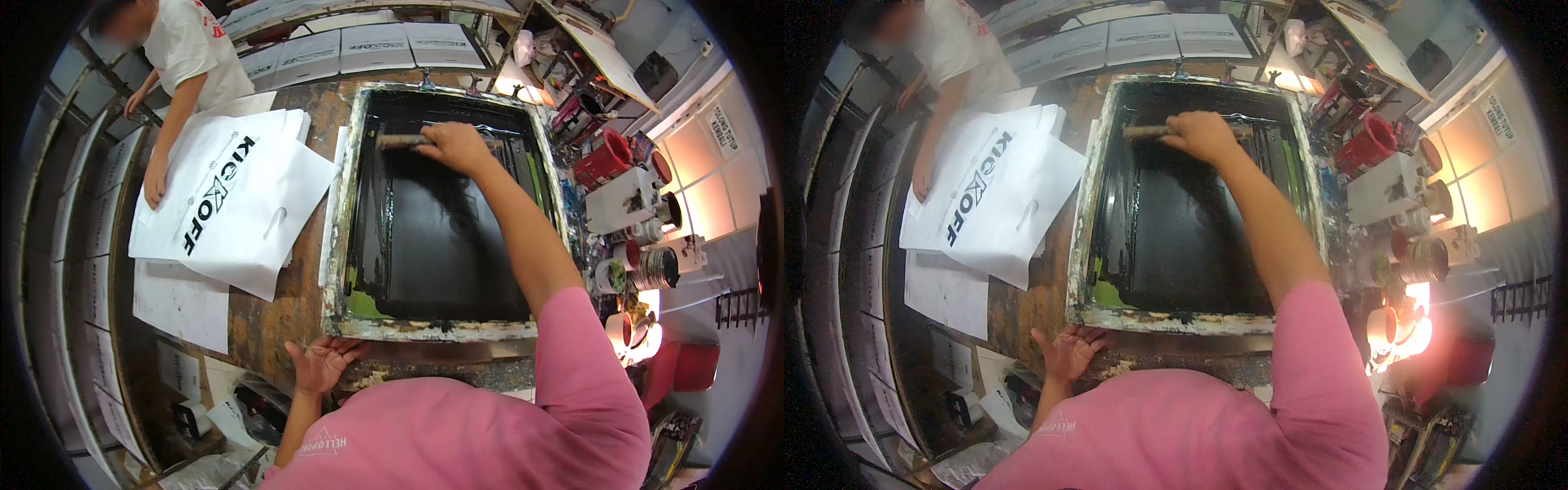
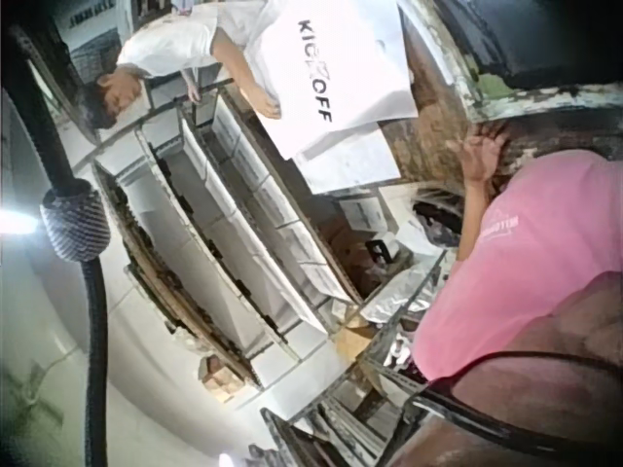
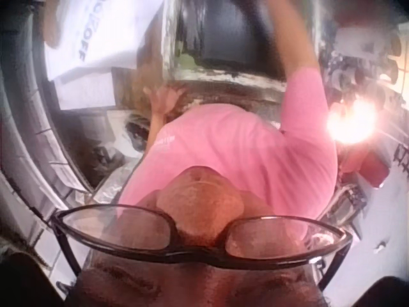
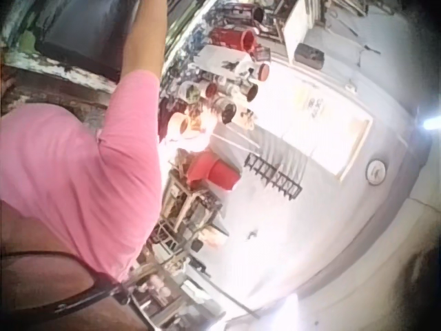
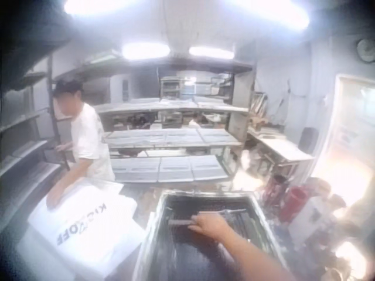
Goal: The person performs screen printing on white bags by placing each bag onto a flat surface and pulling a squeegee across a mesh screen to apply black ink.
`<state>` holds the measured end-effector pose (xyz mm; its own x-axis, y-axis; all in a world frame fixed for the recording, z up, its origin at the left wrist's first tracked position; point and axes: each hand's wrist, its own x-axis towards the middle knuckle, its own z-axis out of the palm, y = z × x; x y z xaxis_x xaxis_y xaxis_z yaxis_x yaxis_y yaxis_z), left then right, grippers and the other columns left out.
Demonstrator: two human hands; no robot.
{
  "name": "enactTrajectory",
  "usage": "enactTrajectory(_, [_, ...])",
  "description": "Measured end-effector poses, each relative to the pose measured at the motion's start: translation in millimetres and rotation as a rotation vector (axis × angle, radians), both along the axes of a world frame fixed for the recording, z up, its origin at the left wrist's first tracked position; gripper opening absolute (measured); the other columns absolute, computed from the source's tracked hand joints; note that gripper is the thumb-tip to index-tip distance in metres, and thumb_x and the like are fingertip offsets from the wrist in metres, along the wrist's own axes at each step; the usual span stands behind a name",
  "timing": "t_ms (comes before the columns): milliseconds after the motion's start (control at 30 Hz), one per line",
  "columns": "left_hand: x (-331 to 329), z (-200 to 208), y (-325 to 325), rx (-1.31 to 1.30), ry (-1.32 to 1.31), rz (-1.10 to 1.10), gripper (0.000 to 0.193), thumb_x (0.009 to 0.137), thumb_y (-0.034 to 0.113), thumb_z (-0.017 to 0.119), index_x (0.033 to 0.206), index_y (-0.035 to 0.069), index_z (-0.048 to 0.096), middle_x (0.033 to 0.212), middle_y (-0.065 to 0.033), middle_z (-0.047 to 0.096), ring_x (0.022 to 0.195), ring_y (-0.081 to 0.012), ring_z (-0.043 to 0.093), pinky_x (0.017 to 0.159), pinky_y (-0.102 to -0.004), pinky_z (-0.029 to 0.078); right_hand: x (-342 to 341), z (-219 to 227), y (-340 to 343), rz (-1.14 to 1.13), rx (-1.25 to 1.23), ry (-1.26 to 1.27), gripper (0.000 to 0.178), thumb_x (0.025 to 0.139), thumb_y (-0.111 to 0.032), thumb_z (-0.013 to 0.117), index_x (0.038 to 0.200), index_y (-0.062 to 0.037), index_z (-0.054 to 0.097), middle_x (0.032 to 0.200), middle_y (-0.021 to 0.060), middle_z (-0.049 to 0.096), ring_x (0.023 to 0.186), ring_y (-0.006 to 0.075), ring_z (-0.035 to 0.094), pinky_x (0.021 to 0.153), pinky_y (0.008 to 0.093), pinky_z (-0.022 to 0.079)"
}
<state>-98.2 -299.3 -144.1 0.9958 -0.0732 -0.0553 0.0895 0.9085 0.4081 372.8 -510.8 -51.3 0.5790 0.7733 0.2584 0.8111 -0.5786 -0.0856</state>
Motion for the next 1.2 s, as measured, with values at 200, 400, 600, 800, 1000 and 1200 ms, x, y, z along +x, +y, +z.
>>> enactTrajectory(200, [2.4,3.9,-2.9,0.088,-0.018,0.001,0.099,0.086,0.089,0.032,0.137,0.010,0.062,0.143,-0.0198,0.059,0.138,-0.0392,0.049,0.120,-0.0639,0.027,-157.9,16.5,-54.0,0.053,-0.065,0.203,0.034,0.093,-0.043,0.067,0.102,-0.0111,0.062,0.094,0.0113,0.067,0.092,0.0347,0.067,0.076,0.0507,0.053])
enactTrajectory(400, [5.2,6.8,-2.6,0.050,-0.062,-0.029,0.100,0.085,0.090,0.030,0.137,0.011,0.062,0.143,-0.0194,0.059,0.139,-0.0399,0.049,0.120,-0.0627,0.028,-298.0,69.5,-77.7,-0.074,-0.090,0.270,0.040,0.092,-0.041,0.067,0.111,-0.0065,0.058,0.094,0.0127,0.062,0.094,0.0326,0.064,0.080,0.0454,0.055])
enactTrajectory(600, [34.2,108.7,-13.3,0.060,-0.344,-0.014,0.107,0.079,0.094,0.037,0.152,0.016,0.047,0.160,-0.0158,0.040,0.143,-0.0408,0.043,0.121,-0.0641,0.023,-309.4,145.9,-65.7,-0.194,0.111,-0.182,0.033,0.084,-0.031,0.073,0.104,-0.0086,0.062,0.096,0.0107,0.059,0.099,0.0301,0.059,0.104,0.0545,0.037])
enactTrajectory(800, [102.0,145.9,-28.3,1.216,-0.310,0.230,0.099,0.088,0.085,0.040,0.160,0.017,0.035,0.162,-0.0213,0.034,0.150,-0.0464,0.026,0.120,-0.0682,0.015,-240.4,222.2,-51.0,-0.174,0.340,-0.526,0.031,0.088,-0.039,0.066,0.084,-0.0085,0.065,0.077,0.0102,0.064,0.077,0.0279,0.064,0.090,0.0484,0.039])
enactTrajectory(1000, [86.1,60.2,-54.7,2.637,0.123,0.101,0.107,0.088,0.084,0.041,0.162,0.009,0.026,0.169,-0.0186,0.017,0.158,-0.0390,0.001,0.113,-0.0755,-0.012,-217.5,263.3,-43.7,-0.184,0.313,-0.526,0.034,0.091,-0.037,0.062,0.096,-0.0043,0.069,0.084,0.0139,0.068,0.082,0.0354,0.066,0.081,0.0446,0.042])
enactTrajectory(1200, [105.2,85.5,-58.3,2.481,0.031,0.181,0.093,0.090,0.069,0.058,0.153,0.003,0.042,0.155,-0.0190,0.044,0.151,-0.0343,0.028,0.118,-0.0701,-0.002,-209.9,296.1,-25.9,-0.258,0.340,-0.399,0.044,0.089,-0.036,0.054,0.063,-0.0005,0.060,0.057,0.0128,0.059,0.053,0.0251,0.056,0.067,0.0411,0.049])
